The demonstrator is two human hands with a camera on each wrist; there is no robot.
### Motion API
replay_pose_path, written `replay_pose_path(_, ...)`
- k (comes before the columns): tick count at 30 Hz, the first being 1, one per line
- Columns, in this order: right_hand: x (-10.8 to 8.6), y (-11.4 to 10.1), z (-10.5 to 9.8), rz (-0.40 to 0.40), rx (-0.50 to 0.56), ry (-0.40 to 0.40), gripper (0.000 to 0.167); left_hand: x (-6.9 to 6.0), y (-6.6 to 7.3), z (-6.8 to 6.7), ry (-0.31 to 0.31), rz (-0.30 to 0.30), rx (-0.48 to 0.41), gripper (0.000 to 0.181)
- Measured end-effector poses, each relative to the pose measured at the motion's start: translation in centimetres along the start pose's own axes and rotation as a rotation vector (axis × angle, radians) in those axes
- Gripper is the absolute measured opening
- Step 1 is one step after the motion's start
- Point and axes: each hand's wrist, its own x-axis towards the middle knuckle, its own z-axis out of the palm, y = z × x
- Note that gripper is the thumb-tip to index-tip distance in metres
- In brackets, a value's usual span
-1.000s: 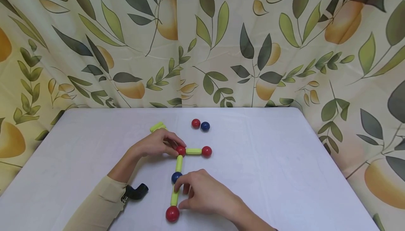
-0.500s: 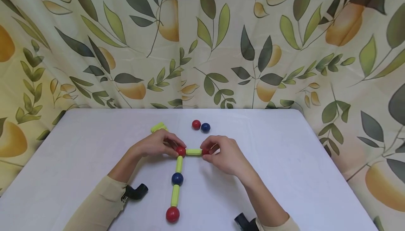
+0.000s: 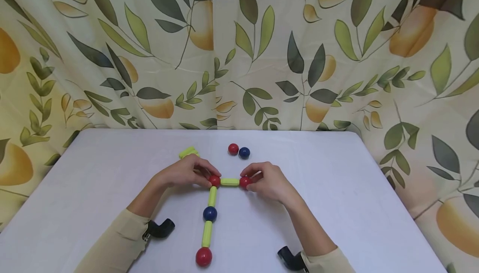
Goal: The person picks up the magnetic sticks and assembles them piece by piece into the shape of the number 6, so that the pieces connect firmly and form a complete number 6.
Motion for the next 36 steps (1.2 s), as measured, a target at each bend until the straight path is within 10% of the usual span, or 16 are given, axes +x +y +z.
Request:
replay_pose_path(17, 0.1, 0.0, 0.4, 0.046, 0.017, 0.057, 0.025, -0.4, 0.3, -0.9, -0.021, 0.046, -0.007, 0.039)
replay_pose_path(30, 0.3, 0.1, 0.7, 0.067, 0.006, 0.068, 0.024, -1.7, 0.5, -3.1, 0.454, 0.001, 0.157, 0.022)
replay_pose_path(36, 0.4, 0.1, 0.7, 0.073, -0.005, 0.07, 0.024, -1.7, 0.4, -3.0, 0.515, -0.085, 0.246, 0.019)
